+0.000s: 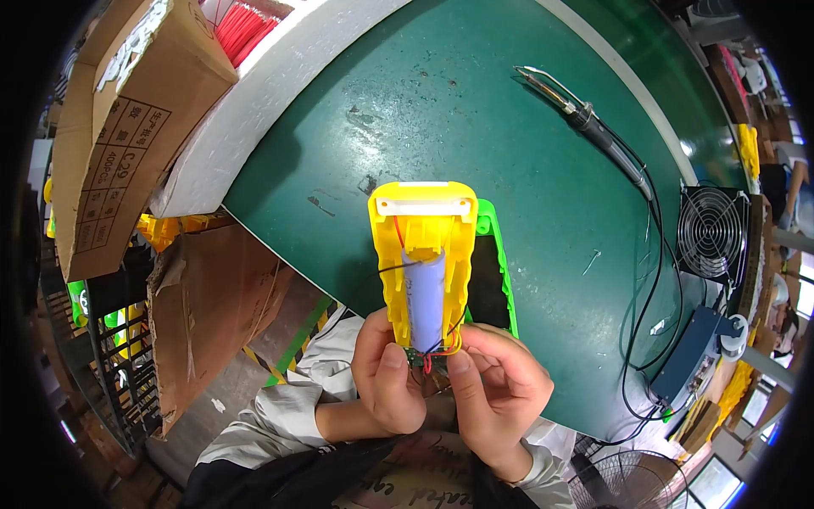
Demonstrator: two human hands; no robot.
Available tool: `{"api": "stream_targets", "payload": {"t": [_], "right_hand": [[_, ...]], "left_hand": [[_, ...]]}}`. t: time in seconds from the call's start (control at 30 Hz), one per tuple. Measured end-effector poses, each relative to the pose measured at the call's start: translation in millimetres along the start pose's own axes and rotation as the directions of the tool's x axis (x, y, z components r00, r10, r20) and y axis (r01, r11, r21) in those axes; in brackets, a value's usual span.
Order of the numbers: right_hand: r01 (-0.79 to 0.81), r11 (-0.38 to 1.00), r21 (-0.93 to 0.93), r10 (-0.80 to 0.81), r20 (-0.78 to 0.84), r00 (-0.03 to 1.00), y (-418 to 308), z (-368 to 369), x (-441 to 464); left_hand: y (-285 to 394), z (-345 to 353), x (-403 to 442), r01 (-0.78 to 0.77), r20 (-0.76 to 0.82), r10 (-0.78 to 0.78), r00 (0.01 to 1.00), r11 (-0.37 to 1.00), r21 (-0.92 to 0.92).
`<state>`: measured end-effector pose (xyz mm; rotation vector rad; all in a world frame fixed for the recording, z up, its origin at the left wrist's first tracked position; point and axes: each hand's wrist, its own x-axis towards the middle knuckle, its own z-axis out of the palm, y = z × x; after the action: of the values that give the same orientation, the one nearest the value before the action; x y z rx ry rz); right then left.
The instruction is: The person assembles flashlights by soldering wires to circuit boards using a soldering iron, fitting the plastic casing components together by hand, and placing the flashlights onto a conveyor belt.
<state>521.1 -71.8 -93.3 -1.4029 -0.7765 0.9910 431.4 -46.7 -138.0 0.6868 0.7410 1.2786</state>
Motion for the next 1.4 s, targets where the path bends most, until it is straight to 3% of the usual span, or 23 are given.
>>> {"api": "stream_targets", "payload": {"t": [0.2,0.3,0.7,1.0,1.3,1.4], "right_hand": [[0.013,0.999,-0.038,-0.014,-0.030,0.999,1,1,-1],[0.008,0.999,-0.038,-0.010,-0.046,0.999,2,3,-2],[-0.015,0.998,-0.067,0.010,-0.071,0.997,2,5,-1],[-0.086,0.995,0.046,0.088,-0.050,0.995,-5,7,2],[0.036,0.999,-0.035,-0.037,-0.046,0.998,2,10,-7],[0.049,0.992,-0.115,-0.055,-0.045,0.998,4,5,-12]], "left_hand": [[-7,-2,-2,-0.027,-0.049,0.031,0.998,0.997,0.079],[-4,-3,-2,0.029,-0.053,-0.027,0.998,0.999,0.040],[-10,-2,-3,-0.060,-0.060,0.068,0.996,0.991,0.121],[-1,-5,7,-0.042,0.061,0.030,0.998,0.975,0.217],[-1,-11,1,-0.077,0.120,0.046,0.992,0.958,0.275],[6,-11,3,0.005,0.096,-0.023,0.995,0.983,0.185]]}}
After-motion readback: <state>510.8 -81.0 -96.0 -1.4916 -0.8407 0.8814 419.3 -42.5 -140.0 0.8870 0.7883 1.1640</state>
